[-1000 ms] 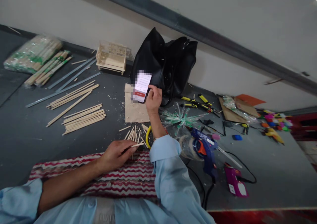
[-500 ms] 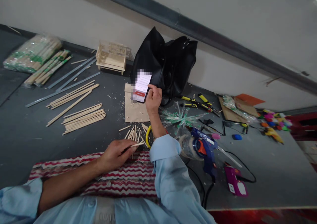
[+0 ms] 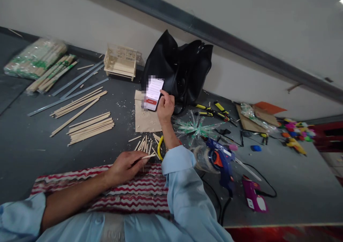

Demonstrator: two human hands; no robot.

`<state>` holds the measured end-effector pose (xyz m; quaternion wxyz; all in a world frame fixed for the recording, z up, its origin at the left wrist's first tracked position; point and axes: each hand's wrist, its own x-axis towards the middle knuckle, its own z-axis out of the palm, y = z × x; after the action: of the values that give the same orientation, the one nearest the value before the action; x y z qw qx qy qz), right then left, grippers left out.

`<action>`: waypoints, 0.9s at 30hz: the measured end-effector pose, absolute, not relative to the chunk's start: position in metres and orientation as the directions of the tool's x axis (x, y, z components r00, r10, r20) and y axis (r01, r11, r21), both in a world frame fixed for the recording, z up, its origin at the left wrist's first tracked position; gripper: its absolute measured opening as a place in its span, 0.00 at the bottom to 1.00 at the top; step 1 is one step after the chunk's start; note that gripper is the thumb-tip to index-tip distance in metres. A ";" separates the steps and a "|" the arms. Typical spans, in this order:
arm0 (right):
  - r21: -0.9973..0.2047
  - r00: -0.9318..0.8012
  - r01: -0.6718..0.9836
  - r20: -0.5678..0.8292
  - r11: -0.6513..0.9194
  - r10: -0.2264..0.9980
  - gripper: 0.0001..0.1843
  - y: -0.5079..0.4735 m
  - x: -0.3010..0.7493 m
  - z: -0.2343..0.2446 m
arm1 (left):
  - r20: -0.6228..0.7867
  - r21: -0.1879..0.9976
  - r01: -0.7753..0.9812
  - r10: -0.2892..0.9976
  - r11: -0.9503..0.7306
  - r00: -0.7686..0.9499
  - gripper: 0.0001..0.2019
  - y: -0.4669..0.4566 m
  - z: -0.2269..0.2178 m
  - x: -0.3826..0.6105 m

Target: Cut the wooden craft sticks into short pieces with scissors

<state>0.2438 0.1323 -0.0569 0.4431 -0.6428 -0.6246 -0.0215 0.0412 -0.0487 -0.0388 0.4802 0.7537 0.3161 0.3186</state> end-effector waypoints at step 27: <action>-0.535 0.215 0.828 0.579 0.168 0.786 0.21 0.134 0.244 -0.058 | 0.211 0.914 0.167 0.785 -0.370 0.582 0.13 -0.048 -0.038 0.042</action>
<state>0.2445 0.1340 -0.0584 0.4382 -0.6446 -0.6260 -0.0236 0.0421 -0.0479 -0.0382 0.4652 0.7581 0.3141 0.3319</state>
